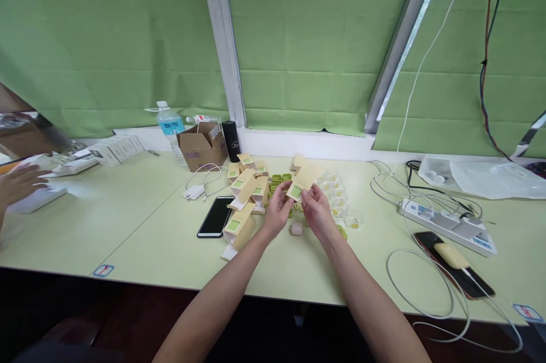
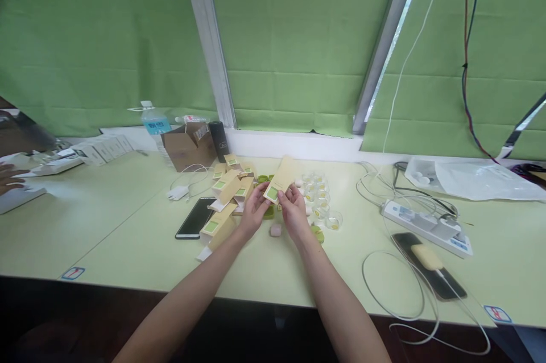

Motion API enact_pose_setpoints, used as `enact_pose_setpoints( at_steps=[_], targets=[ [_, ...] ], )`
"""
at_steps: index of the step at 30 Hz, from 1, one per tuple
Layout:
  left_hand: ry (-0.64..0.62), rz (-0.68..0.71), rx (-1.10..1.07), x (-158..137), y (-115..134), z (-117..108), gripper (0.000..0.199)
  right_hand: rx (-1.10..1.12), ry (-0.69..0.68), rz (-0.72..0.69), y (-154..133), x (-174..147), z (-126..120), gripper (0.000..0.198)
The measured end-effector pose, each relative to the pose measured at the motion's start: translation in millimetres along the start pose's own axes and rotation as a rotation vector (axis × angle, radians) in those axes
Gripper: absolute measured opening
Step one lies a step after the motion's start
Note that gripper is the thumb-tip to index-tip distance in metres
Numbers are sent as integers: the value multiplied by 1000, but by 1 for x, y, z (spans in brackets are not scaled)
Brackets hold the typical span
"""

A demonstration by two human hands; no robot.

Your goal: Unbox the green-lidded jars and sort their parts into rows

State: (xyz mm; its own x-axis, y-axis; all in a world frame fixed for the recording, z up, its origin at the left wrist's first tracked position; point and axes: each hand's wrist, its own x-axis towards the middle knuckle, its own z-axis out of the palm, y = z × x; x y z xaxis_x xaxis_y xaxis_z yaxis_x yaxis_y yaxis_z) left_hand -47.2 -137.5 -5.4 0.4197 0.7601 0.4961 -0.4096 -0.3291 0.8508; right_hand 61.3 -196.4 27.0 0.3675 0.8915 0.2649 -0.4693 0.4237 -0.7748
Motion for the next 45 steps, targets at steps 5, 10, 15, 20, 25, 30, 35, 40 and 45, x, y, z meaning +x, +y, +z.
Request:
enact_pose_setpoints(
  at_steps=[5, 10, 15, 20, 25, 30, 35, 40, 45],
  targets=[
    [31, -40, -59, 4, -1, -1, 54, -99, 0, -17, 3, 1, -1, 55],
    [13, -72, -81, 1, 1, 1, 63, -92, 78, -6, 7, 3, -5, 56],
    [-33, -53, -86, -2, 6, 4, 58, -22, 156, 28, 5, 3, -5, 56],
    [43, -53, 119, -3, 11, 4, 51, -4, 170, 80, 5, 3, -6, 55],
    [46, -19, 250, -6, 3, 0, 40, 42, 187, 122, 5, 6, -11, 50],
    [164, 74, 421, -9, -2, -4, 32, 56, 118, 175, 7, 6, -13, 51],
    [283, 403, 714, -7, 8, -4, 16, 43, 98, 138, 6, 4, -9, 48],
    [218, 301, 590, -6, 10, -2, 24, 27, 103, 99, 4, 4, -8, 50],
    [173, 210, 421, -3, 3, -3, 23, 19, 170, 96, 6, 6, -10, 49]
  ],
)
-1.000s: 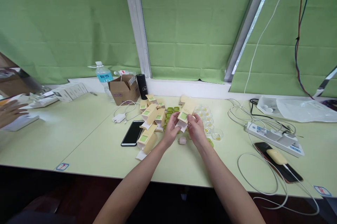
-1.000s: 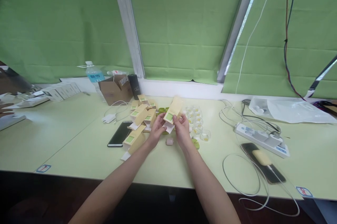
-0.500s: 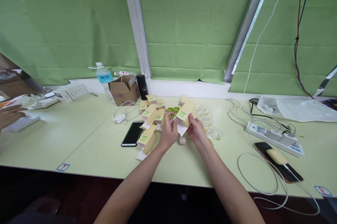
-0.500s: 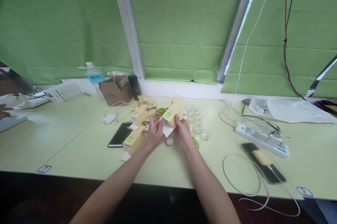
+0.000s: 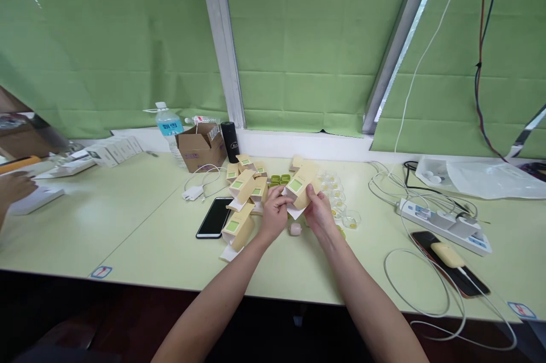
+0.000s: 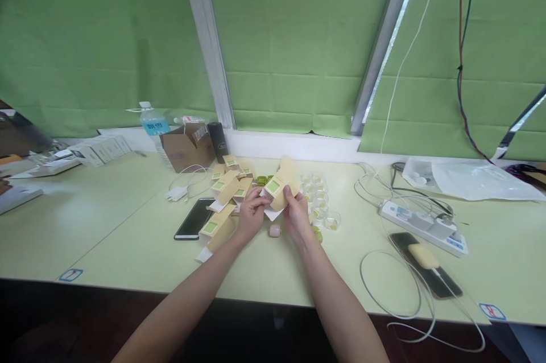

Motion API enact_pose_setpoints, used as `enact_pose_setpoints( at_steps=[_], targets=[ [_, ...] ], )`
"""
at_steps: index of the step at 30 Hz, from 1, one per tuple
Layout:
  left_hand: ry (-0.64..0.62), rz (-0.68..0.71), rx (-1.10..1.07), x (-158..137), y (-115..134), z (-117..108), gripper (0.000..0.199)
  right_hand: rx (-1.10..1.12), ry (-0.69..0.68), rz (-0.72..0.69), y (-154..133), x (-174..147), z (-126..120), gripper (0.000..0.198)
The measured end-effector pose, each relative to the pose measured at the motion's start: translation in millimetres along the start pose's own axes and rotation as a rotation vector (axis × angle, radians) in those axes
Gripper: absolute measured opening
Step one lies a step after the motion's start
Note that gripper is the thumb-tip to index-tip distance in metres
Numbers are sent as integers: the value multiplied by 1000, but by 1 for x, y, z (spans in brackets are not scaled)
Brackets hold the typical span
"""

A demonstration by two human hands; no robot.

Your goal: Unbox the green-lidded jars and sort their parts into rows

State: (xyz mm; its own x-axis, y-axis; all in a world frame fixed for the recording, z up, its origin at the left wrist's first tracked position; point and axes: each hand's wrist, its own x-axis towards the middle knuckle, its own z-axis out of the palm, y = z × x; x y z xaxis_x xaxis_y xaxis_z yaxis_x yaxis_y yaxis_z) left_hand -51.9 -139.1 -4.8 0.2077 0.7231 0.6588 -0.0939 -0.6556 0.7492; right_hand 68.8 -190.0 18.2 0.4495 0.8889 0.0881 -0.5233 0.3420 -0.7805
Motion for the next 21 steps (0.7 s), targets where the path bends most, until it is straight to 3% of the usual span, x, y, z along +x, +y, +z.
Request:
enact_pose_setpoints(
  at_steps=[3, 7, 11, 14, 21],
  targets=[
    [-33, -25, -37, -1, 0, 1, 25, -22, 79, -4, 1, 1, -1, 47],
    [42, -151, -161, -1, 4, 2, 9, -79, 164, -61, 2, 0, -2, 47],
    [-8, -325, -278, 3, 5, 1, 44, -160, 176, -130, 4, -3, -2, 44],
    [-92, -388, -198, 6, 4, 0, 41, -217, 156, -148, 6, -3, -2, 44],
    [-51, -422, -165, 9, 6, -5, 43, -348, 139, -189, 7, -3, -3, 39]
  ],
)
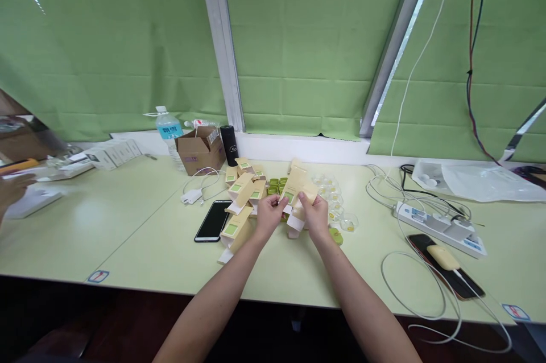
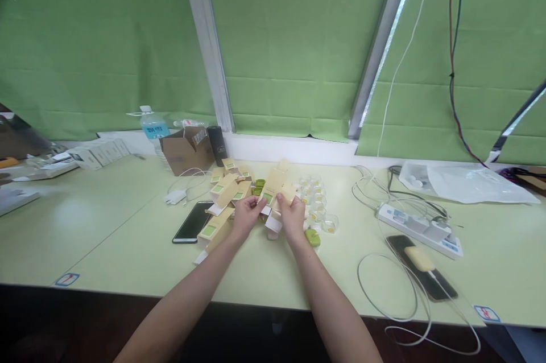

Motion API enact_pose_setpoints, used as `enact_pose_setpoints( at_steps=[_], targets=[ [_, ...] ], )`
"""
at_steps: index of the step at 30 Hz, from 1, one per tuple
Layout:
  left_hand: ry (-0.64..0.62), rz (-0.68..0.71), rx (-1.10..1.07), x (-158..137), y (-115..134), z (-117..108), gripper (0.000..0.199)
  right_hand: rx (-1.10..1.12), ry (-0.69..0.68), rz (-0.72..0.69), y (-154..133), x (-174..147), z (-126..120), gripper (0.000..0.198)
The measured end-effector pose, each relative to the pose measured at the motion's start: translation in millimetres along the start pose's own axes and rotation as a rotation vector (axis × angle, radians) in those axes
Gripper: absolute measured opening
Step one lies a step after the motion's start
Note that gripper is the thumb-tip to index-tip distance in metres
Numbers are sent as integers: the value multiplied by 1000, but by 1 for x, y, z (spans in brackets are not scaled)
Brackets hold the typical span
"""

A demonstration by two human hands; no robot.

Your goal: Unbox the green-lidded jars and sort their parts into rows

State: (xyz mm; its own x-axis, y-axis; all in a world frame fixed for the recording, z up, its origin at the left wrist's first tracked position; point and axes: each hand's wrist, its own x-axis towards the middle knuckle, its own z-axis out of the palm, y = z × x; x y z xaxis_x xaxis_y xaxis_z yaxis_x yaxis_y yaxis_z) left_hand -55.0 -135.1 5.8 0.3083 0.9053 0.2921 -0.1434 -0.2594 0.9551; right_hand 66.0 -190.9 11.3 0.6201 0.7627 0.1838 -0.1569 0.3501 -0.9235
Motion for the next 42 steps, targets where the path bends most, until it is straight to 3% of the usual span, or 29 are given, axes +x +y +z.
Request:
enact_pose_setpoints(
  at_steps=[3, 8, 11, 15, 18, 21, 24, 26, 34, 42],
  targets=[
    [-2, -51, -51, 2, 3, -4, 40, -57, -47, -30, -2, -1, -2, 36],
    [-106, -122, 23, 11, 16, -11, 35, -186, 32, -69, -11, 3, -4, 32],
    [3, -142, 205, 30, 24, -13, 30, -84, -15, -53, -22, 2, -3, 33],
    [187, -175, 304, 85, 31, -14, 28, -76, 13, -154, -41, -18, -9, 46],
    [281, -301, 379, 139, 27, -13, 24, -180, -60, -217, -51, -48, -22, 35],
    [293, -447, 462, 184, 18, -10, 26, -283, -180, -238, -53, -79, -39, 27],
    [246, -544, 517, 210, 5, -5, 39, -407, -297, -293, -46, -100, -57, 24],
    [217, -579, 547, 220, -4, -1, 42, -460, -340, -324, -41, -109, -69, 25],
    [163, -599, 657, 235, -28, 5, 42, -593, -281, -414, -39, -117, -95, 28],
    [165, -480, 806, 219, -19, -3, 31, -662, -286, -537, -47, -101, -107, 22]
  ],
)
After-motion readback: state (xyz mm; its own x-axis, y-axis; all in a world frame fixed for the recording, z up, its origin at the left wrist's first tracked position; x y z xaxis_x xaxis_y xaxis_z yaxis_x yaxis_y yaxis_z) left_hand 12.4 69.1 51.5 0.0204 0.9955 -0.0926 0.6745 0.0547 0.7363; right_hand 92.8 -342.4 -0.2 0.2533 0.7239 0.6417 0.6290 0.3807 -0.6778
